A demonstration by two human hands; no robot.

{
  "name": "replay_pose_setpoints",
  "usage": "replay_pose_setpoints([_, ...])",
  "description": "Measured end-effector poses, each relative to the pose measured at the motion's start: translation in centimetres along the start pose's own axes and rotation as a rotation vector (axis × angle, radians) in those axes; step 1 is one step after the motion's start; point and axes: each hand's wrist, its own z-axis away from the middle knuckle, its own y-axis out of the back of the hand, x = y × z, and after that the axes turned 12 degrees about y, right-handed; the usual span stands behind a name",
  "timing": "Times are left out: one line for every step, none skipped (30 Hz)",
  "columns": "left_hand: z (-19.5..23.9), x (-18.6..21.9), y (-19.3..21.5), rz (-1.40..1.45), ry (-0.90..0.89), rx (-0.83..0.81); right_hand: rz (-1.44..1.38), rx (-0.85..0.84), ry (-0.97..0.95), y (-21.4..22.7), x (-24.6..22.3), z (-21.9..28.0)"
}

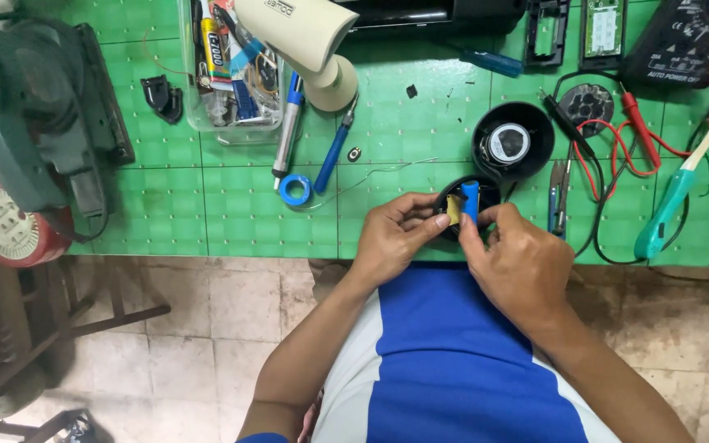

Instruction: Cleaning a circuit board with a toothbrush and assembling electronic components into a speaker housing.

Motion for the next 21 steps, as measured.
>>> replay_pose_setpoints([0.0, 0.2, -0.1, -0.004, 0.001, 0.003, -0.018, 0.001, -0.011, -0.2, 0.2, 0.1])
replay_pose_setpoints([0.1, 0.4, -0.1, -0.006, 0.002, 0.004, -0.02, 0.001, -0.012, -0.2, 0.2, 0.0])
replay_pose_setpoints([0.2, 0.6, -0.1, -0.012, -0.001, 0.008, -0.048, -0.002, -0.029, -0.2, 0.2, 0.0])
replay_pose_setpoints([0.2, 0.8, -0.2, -0.015, -0.004, 0.009, -0.071, -0.006, -0.046, -0.1, 0.3, 0.0])
replay_pose_setpoints([0.2, 0.7, -0.4, -0.014, -0.003, 0.007, -0.069, -0.008, -0.047, 0.0, 0.4, 0.0])
replay_pose_setpoints([0.1, 0.7, -0.3, -0.016, -0.003, 0.007, -0.062, 0.004, -0.033, 0.0, 0.3, 0.0])
replay_pose_setpoints([0.1, 0.7, -0.3, -0.019, -0.003, 0.007, -0.056, 0.016, -0.018, 0.0, 0.3, -0.1])
replay_pose_setpoints([0.2, 0.6, -0.3, -0.019, -0.003, 0.006, -0.055, 0.016, -0.019, -0.1, 0.3, 0.1])
replay_pose_setpoints([0.2, 0.5, -0.2, -0.022, 0.0, 0.011, -0.048, 0.016, -0.019, -0.1, 0.3, 0.2])
replay_pose_setpoints([0.3, 0.5, -0.1, -0.026, 0.002, 0.017, -0.042, 0.016, -0.017, -0.1, 0.3, 0.2])
replay_pose_setpoints([0.3, 0.5, -0.1, -0.026, 0.002, 0.018, -0.043, 0.017, -0.017, -0.1, 0.3, 0.0])
replay_pose_setpoints([0.2, 0.5, -0.1, -0.023, -0.006, 0.021, -0.081, 0.024, -0.023, 0.0, 0.3, 0.0])
replay_pose_setpoints([0.1, 0.5, 0.0, -0.02, -0.013, 0.024, -0.119, 0.031, -0.029, 0.1, 0.4, -0.1])
replay_pose_setpoints([0.1, 0.3, 0.0, -0.02, -0.013, 0.023, -0.118, 0.03, -0.03, 0.4, 0.4, -0.2])
replay_pose_setpoints([0.0, 0.1, 0.0, -0.015, -0.013, 0.034, -0.149, 0.033, -0.024, 0.7, 0.5, -0.2])
replay_pose_setpoints([-0.2, 0.1, 0.1, -0.012, -0.018, 0.045, -0.181, 0.041, -0.018, 1.0, 0.5, -0.4])
replay_pose_setpoints([0.1, 0.7, -0.1, -0.013, -0.022, 0.042, -0.178, 0.045, -0.017, 1.0, 1.3, -0.1])
replay_pose_setpoints([0.5, 1.2, -0.3, 0.007, -0.018, 0.052, -0.138, 0.043, -0.034, 1.1, 2.1, 0.3])
replay_pose_setpoints([0.9, 1.7, -0.5, 0.028, -0.015, 0.062, -0.098, 0.041, -0.05, 1.1, 2.9, 0.7])
replay_pose_setpoints([1.1, 2.3, -0.4, 0.028, -0.014, 0.063, -0.098, 0.04, -0.051, 1.9, 3.0, 0.3])
replay_pose_setpoints([1.3, 2.8, -0.4, -0.033, -0.001, 0.066, -0.19, 0.048, -0.067, 2.7, 3.1, -0.1])
